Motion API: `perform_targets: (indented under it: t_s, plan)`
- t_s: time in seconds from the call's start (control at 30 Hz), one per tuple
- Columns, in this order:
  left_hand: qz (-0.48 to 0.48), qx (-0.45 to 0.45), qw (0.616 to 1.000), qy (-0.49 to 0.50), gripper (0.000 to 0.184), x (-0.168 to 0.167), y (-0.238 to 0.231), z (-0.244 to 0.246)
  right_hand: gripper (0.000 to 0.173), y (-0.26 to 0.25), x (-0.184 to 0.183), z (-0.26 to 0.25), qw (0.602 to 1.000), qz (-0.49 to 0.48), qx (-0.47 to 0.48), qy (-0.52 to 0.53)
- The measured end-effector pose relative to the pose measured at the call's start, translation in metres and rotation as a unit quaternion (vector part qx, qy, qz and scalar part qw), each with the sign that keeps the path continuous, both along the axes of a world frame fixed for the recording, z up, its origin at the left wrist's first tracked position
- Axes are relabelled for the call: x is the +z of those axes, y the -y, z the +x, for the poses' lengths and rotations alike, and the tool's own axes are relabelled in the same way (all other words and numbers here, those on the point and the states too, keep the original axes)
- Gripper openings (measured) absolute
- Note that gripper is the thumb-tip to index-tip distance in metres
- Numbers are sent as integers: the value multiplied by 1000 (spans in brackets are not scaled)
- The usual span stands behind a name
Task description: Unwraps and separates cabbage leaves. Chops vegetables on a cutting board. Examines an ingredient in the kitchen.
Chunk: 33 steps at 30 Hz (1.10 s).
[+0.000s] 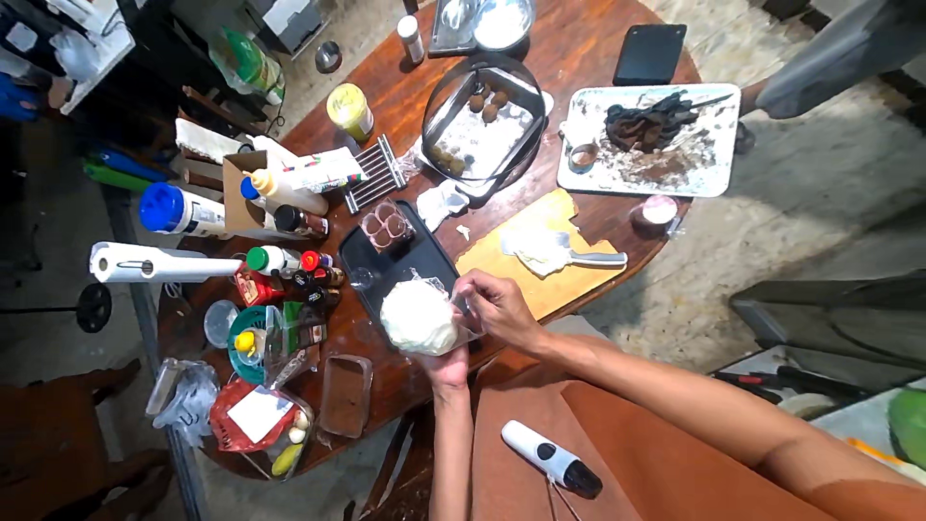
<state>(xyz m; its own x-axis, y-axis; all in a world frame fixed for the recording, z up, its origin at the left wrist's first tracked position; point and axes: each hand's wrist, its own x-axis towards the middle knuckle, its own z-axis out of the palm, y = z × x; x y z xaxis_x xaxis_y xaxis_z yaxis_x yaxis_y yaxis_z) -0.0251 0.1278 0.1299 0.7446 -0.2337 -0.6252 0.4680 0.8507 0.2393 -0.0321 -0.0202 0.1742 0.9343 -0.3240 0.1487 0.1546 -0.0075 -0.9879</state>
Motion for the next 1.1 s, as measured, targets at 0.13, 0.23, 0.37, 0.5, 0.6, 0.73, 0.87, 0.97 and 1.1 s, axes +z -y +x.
perform_targets:
  t_s: [0.13,0.23,0.37,0.5,0.6,0.73,0.87,0.97,1.1]
  plan:
    - [-21,-17,1000,1,81,0,4,-2,14,16,-18,15,978,-163,-47,119]
    - [-55,-37,998,4,87,-1,7,-2,13,25,-22,28,950,-236,-68,194]
    - [-57,-57,997,-10,87,2,14,-2,12,32,-25,44,931,-268,-69,239]
    - [-81,-98,992,-7,86,9,19,-2,12,29,-26,47,942,-247,-50,224]
    - [-83,-115,990,-20,89,12,20,-3,12,29,-27,47,948,-231,-29,215]
    - [-65,-112,990,-49,89,20,19,-3,12,33,-28,47,955,-230,-6,186]
    - [-51,-93,993,-49,85,19,17,-4,14,38,-32,48,960,-222,17,168]
    - [-60,-110,992,-21,88,20,16,-5,20,42,-32,47,993,-56,88,62]
    - [-124,-176,976,43,97,9,12,-10,30,52,-39,45,951,177,224,-118]
